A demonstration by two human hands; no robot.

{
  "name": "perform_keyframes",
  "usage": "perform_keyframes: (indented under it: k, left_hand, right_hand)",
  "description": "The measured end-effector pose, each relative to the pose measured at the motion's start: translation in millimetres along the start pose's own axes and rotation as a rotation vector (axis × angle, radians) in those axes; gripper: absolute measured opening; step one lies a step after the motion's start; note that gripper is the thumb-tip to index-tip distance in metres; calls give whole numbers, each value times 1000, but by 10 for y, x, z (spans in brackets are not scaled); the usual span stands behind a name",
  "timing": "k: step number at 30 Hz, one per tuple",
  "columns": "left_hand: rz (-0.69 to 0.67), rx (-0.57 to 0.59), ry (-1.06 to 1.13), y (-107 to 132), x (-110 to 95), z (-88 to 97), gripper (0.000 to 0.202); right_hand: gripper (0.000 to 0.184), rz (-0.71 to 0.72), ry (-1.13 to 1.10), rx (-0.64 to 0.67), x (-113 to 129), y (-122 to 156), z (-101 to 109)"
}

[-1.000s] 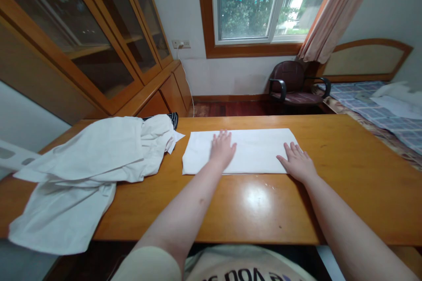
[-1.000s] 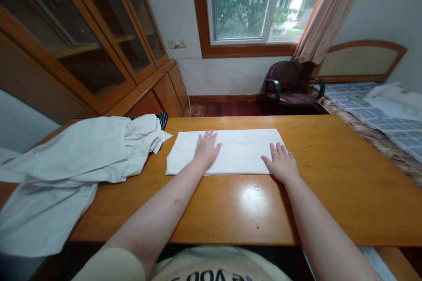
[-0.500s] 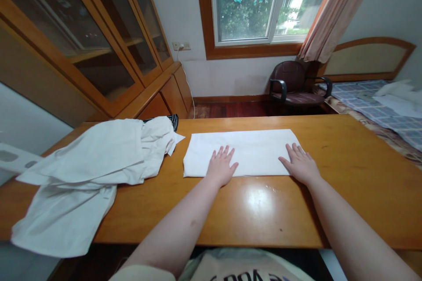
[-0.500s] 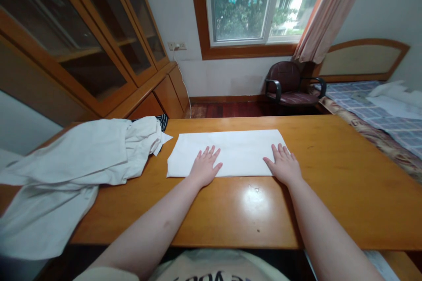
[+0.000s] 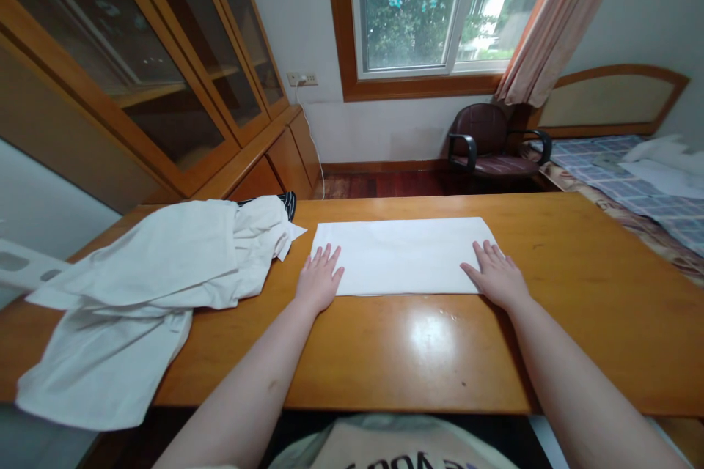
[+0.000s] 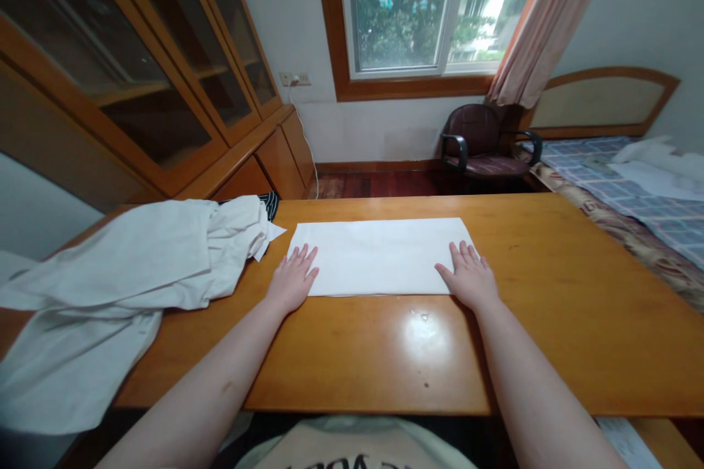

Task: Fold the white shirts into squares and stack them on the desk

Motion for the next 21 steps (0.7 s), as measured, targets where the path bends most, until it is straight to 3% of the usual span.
perform_keyframes:
  k: [9, 13, 16, 19, 21]
  left_hand:
    - [68, -13, -7, -4, 12, -1, 56]
    - [70, -27, -18, 1, -1, 4, 57]
    - [74, -21, -15, 2, -1, 5, 56]
    - [76, -22, -5, 3, 3, 8, 56]
    - [73, -27, 1, 3, 8, 11, 56]
  right_hand:
    - [76, -5, -36, 11, -4, -17, 3]
    - [73, -53, -88, 62, 100, -41, 107]
    - [68, -19, -166, 66, 425, -58, 270]
    - [68, 225, -238, 3, 983, -57, 385]
    - [72, 308, -236, 7, 1352, -55, 356]
Point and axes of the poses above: each hand's wrist, its own y-axis away from the middle knuckle, its own z-axis out of the back of the hand, x = y × z, the point moved 2 cm from there along -y, towards the middle knuckle, and after that the axes turned 10 degrees about x, right-handed, at the moved point
